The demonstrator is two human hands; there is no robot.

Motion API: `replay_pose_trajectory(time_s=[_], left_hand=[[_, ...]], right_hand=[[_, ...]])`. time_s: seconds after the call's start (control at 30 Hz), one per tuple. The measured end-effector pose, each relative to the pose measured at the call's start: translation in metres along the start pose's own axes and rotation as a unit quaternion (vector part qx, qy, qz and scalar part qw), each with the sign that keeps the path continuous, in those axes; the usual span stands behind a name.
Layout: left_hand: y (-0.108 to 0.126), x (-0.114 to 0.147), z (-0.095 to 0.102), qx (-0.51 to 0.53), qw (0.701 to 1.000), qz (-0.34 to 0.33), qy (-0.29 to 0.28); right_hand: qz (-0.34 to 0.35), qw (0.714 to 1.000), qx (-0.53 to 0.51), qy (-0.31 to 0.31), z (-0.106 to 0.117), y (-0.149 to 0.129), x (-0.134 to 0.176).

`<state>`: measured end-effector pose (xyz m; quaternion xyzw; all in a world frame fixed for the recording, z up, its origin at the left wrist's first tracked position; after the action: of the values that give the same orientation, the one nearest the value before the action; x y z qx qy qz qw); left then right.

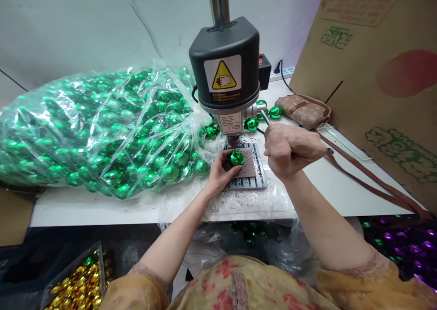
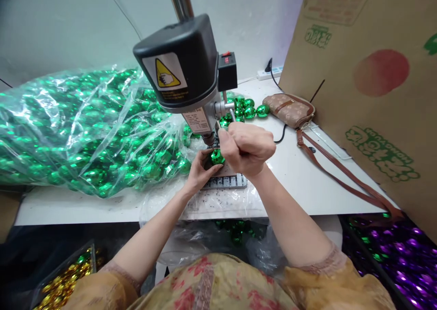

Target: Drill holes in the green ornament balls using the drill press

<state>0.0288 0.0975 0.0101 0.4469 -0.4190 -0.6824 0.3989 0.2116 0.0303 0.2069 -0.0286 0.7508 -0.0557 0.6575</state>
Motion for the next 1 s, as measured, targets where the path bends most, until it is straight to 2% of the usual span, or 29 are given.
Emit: replay_pose_trajectory(time_s=[0.13, 0.2, 0.3, 0.37, 0.4, 0.47, 0.53, 0.6, 0.67, 0.73, 0.8, 0.9, 0.93, 1.0], left_hand=[[0.002, -0.002, 0.001, -0.009, 1.000, 0.006, 0.009], [0.007, 0.001, 0.005, -0.029, 0.999, 0.012, 0.036], [0.028, 0.020, 0.017, -0.095, 0.989, 0.012, 0.113], [0.052, 0.041, 0.011, -0.144, 0.983, -0.029, 0.113], [0.067, 0.052, 0.000, -0.165, 0.980, -0.072, 0.082], [0.096, 0.083, -0.035, -0.207, 0.959, -0.193, -0.027], [0.110, 0.119, -0.074, -0.285, 0.905, -0.288, -0.129], [0.107, 0.144, -0.101, -0.357, 0.856, -0.321, -0.192], [0.101, 0.149, -0.105, -0.373, 0.845, -0.320, -0.209], [0.099, 0.134, -0.086, -0.349, 0.867, -0.310, -0.173], [0.094, 0.099, -0.046, -0.332, 0.897, -0.276, -0.091], [0.062, 0.020, 0.028, -0.343, 0.930, -0.128, 0.029], [0.047, -0.007, 0.049, -0.339, 0.937, -0.072, 0.050], [0.029, -0.055, 0.074, -0.332, 0.940, -0.044, 0.064]], right_hand=[[-0.080, 0.996, -0.005, 0.032, 0.000, 0.007, -0.026], [-0.126, 0.991, -0.003, 0.038, -0.002, 0.014, -0.044], [-0.165, 0.986, -0.008, 0.023, -0.008, 0.022, -0.062], [-0.159, 0.987, -0.025, 0.026, -0.008, 0.023, -0.066], [-0.156, 0.987, -0.030, 0.029, -0.008, 0.024, -0.065], [-0.153, 0.987, -0.036, 0.035, -0.008, 0.024, -0.063], [-0.168, 0.985, -0.026, 0.031, -0.008, 0.027, -0.060], [-0.174, 0.984, -0.017, 0.034, -0.007, 0.028, -0.057], [-0.180, 0.983, -0.008, 0.040, -0.005, 0.030, -0.054], [-0.186, 0.982, -0.001, 0.041, -0.004, 0.033, -0.052], [-0.195, 0.980, 0.012, 0.035, -0.004, 0.035, -0.050], [-0.193, 0.981, 0.019, 0.031, -0.004, 0.034, -0.050], [-0.191, 0.981, 0.018, 0.033, -0.004, 0.034, -0.051], [-0.189, 0.981, 0.014, 0.035, -0.005, 0.034, -0.051]])
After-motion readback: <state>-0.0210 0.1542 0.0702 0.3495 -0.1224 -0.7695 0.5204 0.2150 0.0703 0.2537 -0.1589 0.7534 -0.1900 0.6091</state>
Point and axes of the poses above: each hand's wrist, its own x-axis away from the middle knuckle, its own z-axis out of the back of the hand, y = z × x, the point moved 10 cm from there along -x, towards the middle knuckle, and after that the axes turned 10 degrees about -y, right-handed, at the moved point
